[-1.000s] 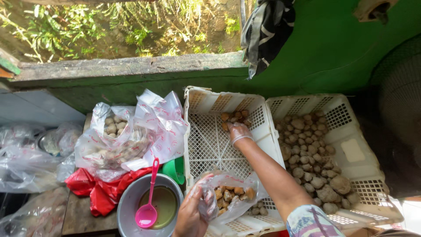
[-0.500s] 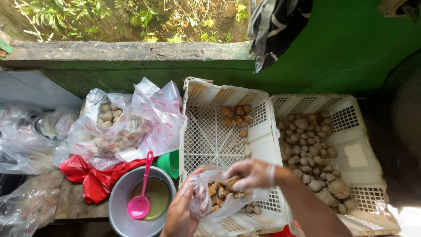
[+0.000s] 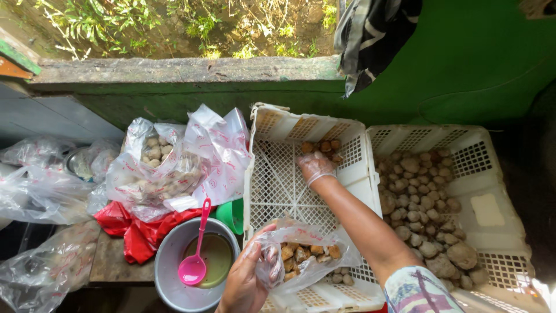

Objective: The person sorts round food items from white crates into clear plastic bags. They repeatedly pick items from the crates, place them into bags, and set the filled bags aside on the counter.

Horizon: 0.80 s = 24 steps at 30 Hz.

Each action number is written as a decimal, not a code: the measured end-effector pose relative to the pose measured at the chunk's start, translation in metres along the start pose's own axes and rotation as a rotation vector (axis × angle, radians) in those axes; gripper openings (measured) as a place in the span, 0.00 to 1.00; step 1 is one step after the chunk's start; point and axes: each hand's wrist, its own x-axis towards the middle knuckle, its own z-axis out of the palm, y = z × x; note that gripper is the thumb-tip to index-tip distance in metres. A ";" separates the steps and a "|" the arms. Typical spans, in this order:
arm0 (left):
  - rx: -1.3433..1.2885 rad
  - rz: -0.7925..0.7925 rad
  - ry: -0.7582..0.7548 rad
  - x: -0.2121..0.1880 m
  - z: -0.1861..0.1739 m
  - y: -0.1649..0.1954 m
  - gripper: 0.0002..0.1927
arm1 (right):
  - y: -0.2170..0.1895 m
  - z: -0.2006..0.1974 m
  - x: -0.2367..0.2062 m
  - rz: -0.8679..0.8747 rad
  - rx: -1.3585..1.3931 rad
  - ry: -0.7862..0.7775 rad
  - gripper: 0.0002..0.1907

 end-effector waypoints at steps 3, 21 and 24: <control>-0.016 -0.006 0.020 -0.003 0.000 -0.002 0.28 | 0.001 -0.008 -0.001 0.044 -0.013 -0.089 0.14; -0.035 -0.005 0.008 0.003 0.006 -0.005 0.27 | 0.034 -0.066 -0.027 0.054 0.351 0.151 0.21; -0.034 -0.015 0.045 0.003 0.000 -0.006 0.27 | 0.044 -0.016 0.000 0.259 0.106 -0.035 0.17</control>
